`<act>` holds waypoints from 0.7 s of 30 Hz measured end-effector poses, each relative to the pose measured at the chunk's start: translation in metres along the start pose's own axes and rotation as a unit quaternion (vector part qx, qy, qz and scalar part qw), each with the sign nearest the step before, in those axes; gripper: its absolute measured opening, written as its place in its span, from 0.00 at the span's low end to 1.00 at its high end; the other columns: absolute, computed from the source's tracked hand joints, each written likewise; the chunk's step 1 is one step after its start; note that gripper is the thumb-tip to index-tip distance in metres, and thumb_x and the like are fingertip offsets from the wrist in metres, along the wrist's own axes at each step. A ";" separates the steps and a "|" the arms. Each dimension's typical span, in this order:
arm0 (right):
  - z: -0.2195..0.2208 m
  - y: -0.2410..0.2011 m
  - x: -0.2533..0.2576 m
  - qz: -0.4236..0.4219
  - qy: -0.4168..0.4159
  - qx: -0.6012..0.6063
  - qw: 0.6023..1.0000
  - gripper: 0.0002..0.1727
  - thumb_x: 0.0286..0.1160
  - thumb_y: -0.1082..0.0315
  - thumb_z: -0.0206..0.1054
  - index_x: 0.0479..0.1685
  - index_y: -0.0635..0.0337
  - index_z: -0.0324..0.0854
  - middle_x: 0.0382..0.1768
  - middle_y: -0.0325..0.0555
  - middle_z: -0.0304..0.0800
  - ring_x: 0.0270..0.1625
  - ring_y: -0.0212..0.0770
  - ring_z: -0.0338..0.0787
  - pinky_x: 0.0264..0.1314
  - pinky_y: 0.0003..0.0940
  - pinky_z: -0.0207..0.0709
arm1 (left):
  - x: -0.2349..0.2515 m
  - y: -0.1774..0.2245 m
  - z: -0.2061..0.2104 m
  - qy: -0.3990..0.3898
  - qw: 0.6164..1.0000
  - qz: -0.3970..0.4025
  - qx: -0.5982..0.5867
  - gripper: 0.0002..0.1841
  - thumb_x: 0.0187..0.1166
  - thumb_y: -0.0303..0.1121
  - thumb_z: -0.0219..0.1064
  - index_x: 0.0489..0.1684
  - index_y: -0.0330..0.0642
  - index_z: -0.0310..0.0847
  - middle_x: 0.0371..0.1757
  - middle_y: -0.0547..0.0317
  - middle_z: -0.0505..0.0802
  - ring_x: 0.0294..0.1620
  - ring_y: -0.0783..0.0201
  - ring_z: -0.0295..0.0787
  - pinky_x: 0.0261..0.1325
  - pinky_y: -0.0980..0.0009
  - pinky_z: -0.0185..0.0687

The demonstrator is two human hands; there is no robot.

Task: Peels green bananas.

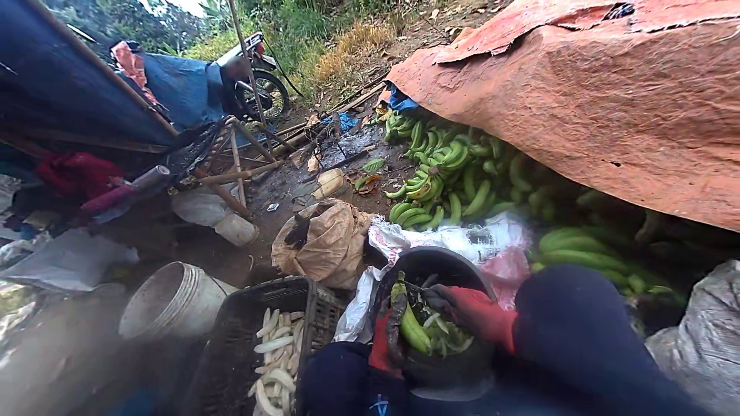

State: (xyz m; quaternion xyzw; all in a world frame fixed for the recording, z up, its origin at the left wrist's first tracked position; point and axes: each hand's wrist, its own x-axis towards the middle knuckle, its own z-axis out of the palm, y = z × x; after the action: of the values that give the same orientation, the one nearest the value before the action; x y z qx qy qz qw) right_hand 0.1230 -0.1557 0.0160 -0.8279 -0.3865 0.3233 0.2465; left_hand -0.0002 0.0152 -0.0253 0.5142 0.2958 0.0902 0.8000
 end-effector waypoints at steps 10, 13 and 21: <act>0.015 -0.015 0.011 0.085 -0.029 -0.078 0.993 0.24 0.92 0.60 0.53 0.79 0.63 0.70 0.64 0.67 0.86 0.66 0.67 0.88 0.65 0.65 0.78 | 0.005 -0.014 -0.012 0.038 0.983 -0.001 0.180 0.25 0.91 0.39 0.56 0.82 0.33 0.66 0.71 0.39 0.84 0.67 0.57 0.84 0.71 0.59 0.80; 0.016 -0.010 0.025 0.111 -0.057 -0.093 0.988 0.23 0.91 0.59 0.54 0.75 0.65 0.71 0.63 0.68 0.86 0.68 0.67 0.87 0.65 0.67 0.78 | -0.004 -0.012 -0.006 -0.047 0.984 -0.003 0.173 0.28 0.86 0.40 0.60 0.80 0.31 0.66 0.61 0.43 0.88 0.55 0.61 0.89 0.61 0.63 0.86; 0.003 0.012 0.006 0.079 0.018 0.071 0.994 0.25 0.97 0.54 0.45 0.77 0.59 0.75 0.67 0.64 0.86 0.72 0.62 0.85 0.74 0.64 0.73 | 0.017 -0.020 -0.006 0.142 0.983 0.035 0.113 0.26 0.94 0.47 0.47 0.74 0.34 0.72 0.58 0.42 0.87 0.53 0.58 0.86 0.57 0.60 0.84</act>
State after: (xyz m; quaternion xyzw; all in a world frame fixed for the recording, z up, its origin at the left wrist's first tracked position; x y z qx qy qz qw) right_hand 0.1295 -0.1575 0.0046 -0.8417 -0.2919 0.3536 0.2851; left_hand 0.0073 0.0184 -0.0513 0.5932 0.3961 0.1562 0.6832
